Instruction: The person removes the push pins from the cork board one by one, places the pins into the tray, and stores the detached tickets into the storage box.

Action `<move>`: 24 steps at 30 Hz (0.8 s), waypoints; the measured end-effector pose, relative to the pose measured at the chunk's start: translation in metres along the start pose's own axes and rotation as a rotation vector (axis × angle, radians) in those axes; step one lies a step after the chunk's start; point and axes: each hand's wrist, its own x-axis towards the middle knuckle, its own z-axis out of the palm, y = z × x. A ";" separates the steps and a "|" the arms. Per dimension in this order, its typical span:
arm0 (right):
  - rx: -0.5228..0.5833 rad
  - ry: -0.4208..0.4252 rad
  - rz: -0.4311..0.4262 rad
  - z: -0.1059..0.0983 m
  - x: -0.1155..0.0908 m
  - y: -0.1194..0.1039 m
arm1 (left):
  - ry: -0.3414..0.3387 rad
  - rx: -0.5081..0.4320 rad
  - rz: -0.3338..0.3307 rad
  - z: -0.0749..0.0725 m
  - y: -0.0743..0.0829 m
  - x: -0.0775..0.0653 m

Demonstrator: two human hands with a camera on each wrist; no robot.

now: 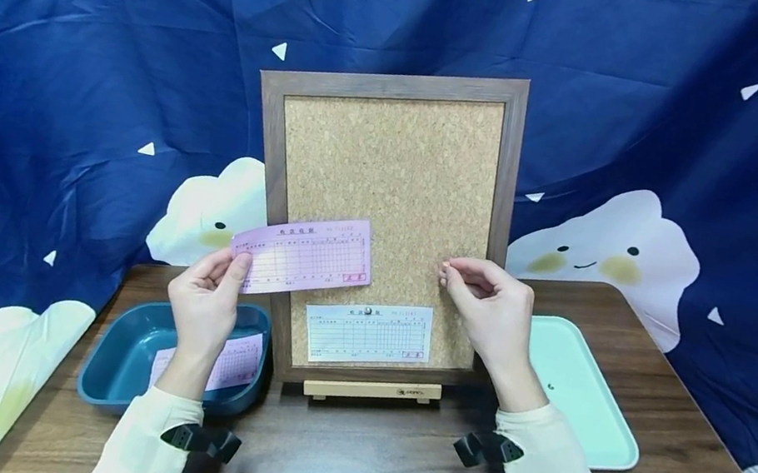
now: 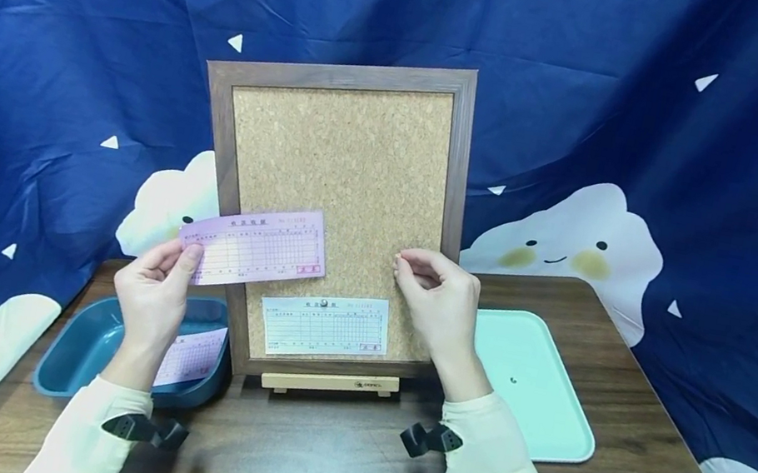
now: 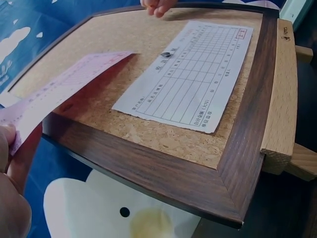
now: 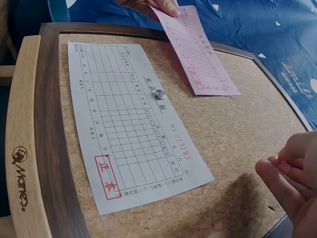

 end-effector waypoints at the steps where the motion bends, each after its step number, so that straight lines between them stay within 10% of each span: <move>1: -0.003 -0.002 0.000 0.000 0.000 0.000 | 0.000 0.004 -0.002 -0.001 0.000 0.000; 24: -0.060 0.017 0.038 -0.026 -0.003 0.002 | 0.033 0.047 -0.008 -0.022 0.000 -0.001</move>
